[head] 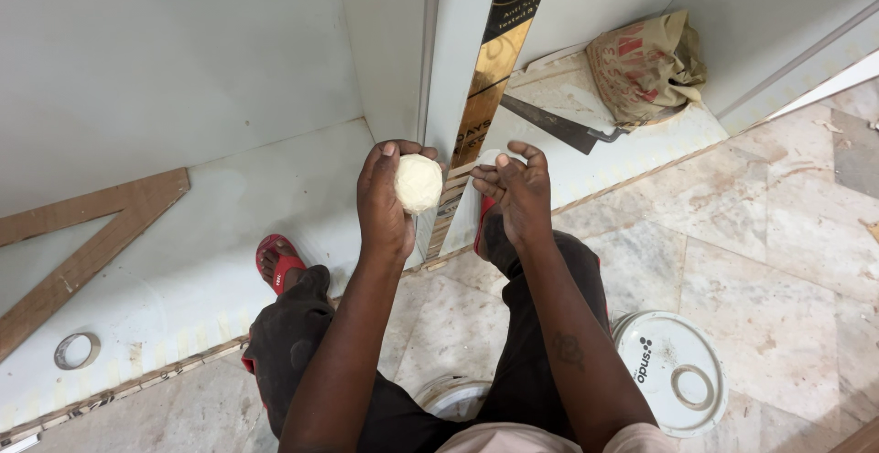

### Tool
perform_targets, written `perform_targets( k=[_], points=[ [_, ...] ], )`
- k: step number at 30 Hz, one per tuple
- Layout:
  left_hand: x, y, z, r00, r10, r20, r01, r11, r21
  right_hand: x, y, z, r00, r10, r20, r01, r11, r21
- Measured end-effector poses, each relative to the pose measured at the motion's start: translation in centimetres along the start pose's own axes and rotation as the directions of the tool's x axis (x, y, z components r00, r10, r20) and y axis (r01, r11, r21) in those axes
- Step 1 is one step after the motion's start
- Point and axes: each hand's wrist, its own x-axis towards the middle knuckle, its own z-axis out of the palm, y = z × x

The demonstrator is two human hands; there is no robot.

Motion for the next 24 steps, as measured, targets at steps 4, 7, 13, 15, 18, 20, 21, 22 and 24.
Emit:
perform_targets(
  k=[4, 7, 13, 15, 18, 20, 21, 22, 24],
  points=[
    [0.3, 0.1, -0.3, 1.0, -0.025, -0.001, 0.025, 1.0, -0.004, -0.1, -1.0, 0.5, 0.985, 0.012, 0.169, 0.033, 0.965, -0.26],
    [0.3, 0.2, -0.5, 0.999, -0.034, -0.003, 0.034, 0.999, 0.002, 0.1, -0.8, 0.8, 0.989, 0.03, 0.147, 0.024, 0.933, -0.358],
    [0.1, 1.2, -0.8, 0.999, -0.047, 0.015, 0.047, 0.999, 0.016, 1.0, -0.4, -0.2, 0.991, 0.068, 0.114, -0.028, 0.945, -0.326],
    [0.0, 1.6, -0.9, 0.999, -0.034, 0.01, 0.034, 0.999, 0.026, 0.7, -0.3, -0.4, 0.997, 0.049, 0.059, -0.029, 0.952, -0.306],
    [0.0, 2.2, -1.0, 1.0, -0.015, -0.004, 0.015, 0.999, 0.034, -0.5, -0.5, -0.4, 0.999, 0.015, 0.044, 0.003, 0.923, -0.385],
    [-0.1, 2.6, -1.1, 1.0, -0.002, -0.007, 0.002, 1.0, 0.016, -1.4, -0.6, -0.2, 0.997, -0.012, 0.075, 0.038, 0.932, -0.36],
    [-0.2, 2.7, -1.1, 1.0, 0.0, -0.009, 0.0, 1.0, 0.015, -1.8, -0.7, 0.0, 0.995, -0.027, 0.091, 0.057, 0.936, -0.346],
    [-0.2, 2.9, -1.2, 1.0, 0.001, -0.011, -0.001, 1.0, 0.014, -2.3, -0.7, 0.3, 0.995, -0.057, 0.081, 0.083, 0.924, -0.373],
    [-0.3, 3.0, -1.3, 1.0, 0.006, -0.018, -0.006, 1.0, 0.013, -3.1, -0.5, 1.0, 0.991, -0.117, 0.066, 0.134, 0.895, -0.426]
  ],
)
